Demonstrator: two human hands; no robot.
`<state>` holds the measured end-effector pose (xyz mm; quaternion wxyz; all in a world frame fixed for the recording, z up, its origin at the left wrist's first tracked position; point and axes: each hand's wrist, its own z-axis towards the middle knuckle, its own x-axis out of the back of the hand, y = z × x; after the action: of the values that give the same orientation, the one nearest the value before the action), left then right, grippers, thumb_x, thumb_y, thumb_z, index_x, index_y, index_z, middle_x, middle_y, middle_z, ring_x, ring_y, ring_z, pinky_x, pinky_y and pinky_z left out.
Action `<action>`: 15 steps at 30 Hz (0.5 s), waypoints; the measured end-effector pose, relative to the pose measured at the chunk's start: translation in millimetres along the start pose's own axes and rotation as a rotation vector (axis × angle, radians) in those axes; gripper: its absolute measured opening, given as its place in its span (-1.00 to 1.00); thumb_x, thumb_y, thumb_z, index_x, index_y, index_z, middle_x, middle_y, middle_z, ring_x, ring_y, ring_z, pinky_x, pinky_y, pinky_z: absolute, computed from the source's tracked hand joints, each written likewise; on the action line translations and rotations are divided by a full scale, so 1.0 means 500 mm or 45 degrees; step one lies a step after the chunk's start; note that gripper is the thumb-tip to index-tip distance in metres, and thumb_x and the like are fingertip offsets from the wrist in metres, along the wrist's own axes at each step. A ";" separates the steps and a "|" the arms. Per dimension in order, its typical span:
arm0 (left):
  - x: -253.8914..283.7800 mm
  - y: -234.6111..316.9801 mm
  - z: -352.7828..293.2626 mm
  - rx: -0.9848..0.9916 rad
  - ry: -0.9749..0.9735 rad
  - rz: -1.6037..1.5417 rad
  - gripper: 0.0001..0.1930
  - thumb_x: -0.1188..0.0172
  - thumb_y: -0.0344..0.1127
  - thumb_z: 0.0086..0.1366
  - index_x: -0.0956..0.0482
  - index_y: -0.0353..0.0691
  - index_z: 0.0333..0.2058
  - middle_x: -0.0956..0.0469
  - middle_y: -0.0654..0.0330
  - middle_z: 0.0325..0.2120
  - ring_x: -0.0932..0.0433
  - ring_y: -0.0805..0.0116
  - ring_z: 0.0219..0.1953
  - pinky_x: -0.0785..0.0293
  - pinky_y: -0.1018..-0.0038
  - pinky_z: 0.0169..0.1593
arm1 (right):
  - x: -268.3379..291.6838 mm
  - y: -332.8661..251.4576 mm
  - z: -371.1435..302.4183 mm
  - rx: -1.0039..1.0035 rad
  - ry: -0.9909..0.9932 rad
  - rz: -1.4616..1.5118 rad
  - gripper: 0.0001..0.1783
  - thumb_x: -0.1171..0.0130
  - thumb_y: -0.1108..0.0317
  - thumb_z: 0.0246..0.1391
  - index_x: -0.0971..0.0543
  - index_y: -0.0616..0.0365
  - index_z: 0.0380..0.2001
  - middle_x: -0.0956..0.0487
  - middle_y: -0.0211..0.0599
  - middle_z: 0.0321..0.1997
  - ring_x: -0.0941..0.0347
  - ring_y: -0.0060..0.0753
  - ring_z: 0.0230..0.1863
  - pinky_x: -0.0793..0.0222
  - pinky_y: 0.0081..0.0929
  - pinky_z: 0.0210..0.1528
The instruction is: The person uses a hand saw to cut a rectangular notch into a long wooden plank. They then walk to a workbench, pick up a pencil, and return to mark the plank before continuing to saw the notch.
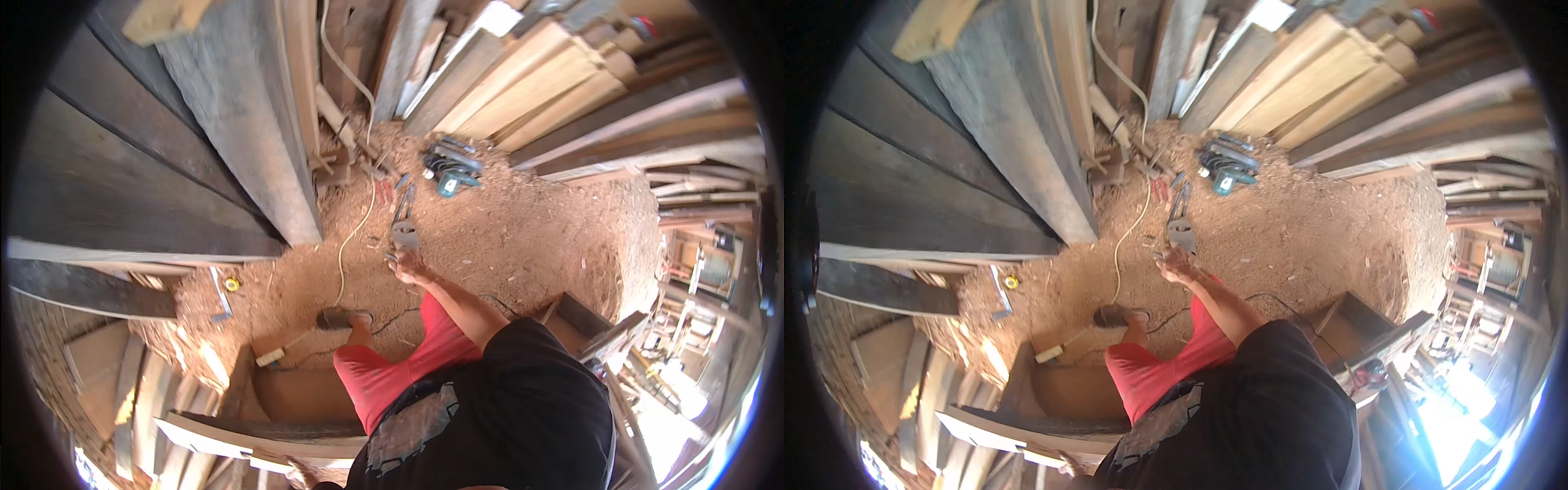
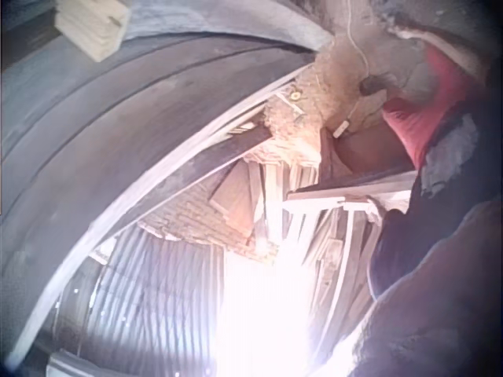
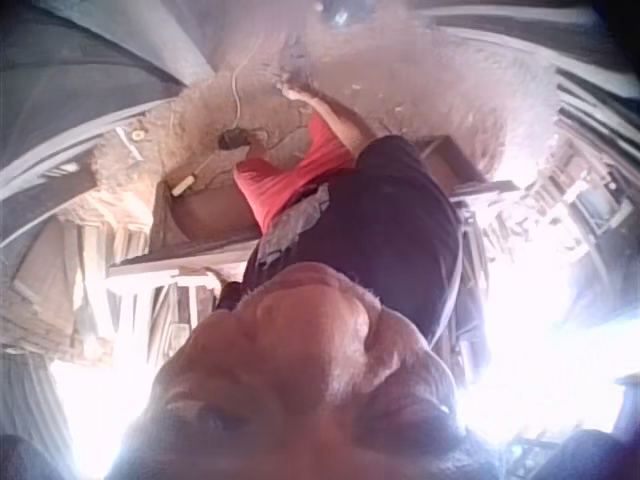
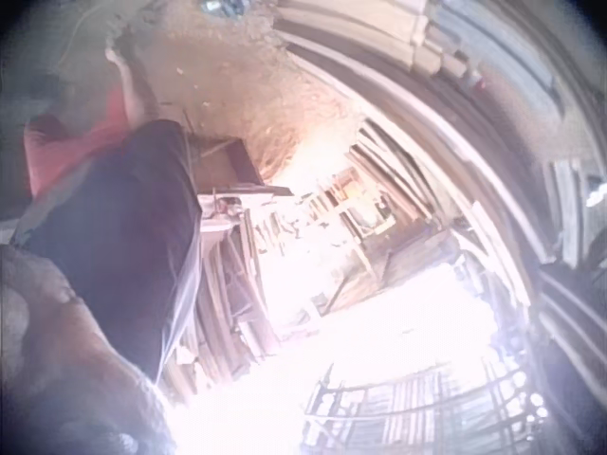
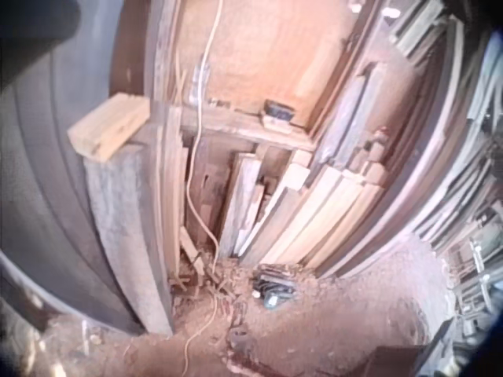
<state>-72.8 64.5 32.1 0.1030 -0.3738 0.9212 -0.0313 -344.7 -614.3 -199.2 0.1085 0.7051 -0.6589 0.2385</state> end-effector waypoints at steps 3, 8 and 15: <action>0.004 -0.063 0.011 0.246 0.124 -0.640 -0.56 -0.02 -0.18 0.48 -0.49 -0.30 0.21 -0.38 -0.02 0.28 -0.41 -0.04 0.26 -0.40 -0.02 0.24 | -0.036 0.090 -0.118 -0.004 -0.024 -0.085 -0.44 -0.10 0.01 0.28 -0.43 0.08 0.23 -0.44 0.23 0.26 -0.35 0.18 0.34 -0.33 0.03 0.31; 0.023 0.014 0.061 0.545 0.342 -1.625 -0.50 -0.03 -0.20 0.42 -0.42 -0.36 0.24 -0.47 -0.17 0.14 -0.47 -0.18 0.17 -0.39 -0.05 0.22 | -0.101 0.087 -0.294 -0.084 0.361 0.017 -0.56 -0.04 0.06 0.24 -0.70 0.16 -0.12 -0.63 0.07 0.08 -0.51 0.25 0.16 -0.39 0.17 0.19; -0.078 0.147 0.161 1.168 1.185 -1.325 -0.26 -0.13 -0.06 0.35 -0.22 -0.50 0.33 -0.39 -0.31 0.22 -0.51 -0.25 0.12 -0.43 -0.06 0.17 | -0.084 -0.169 -0.347 0.337 0.012 -0.313 -0.61 -0.20 0.03 0.09 -0.73 0.14 -0.29 -0.67 0.16 -0.20 -0.64 0.11 -0.06 -0.51 0.04 0.02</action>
<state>-78.4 146.1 -49.7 -0.1737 -0.6216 0.4751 -0.5981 -296.0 -487.1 -55.9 0.0461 0.7872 -0.5302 0.3115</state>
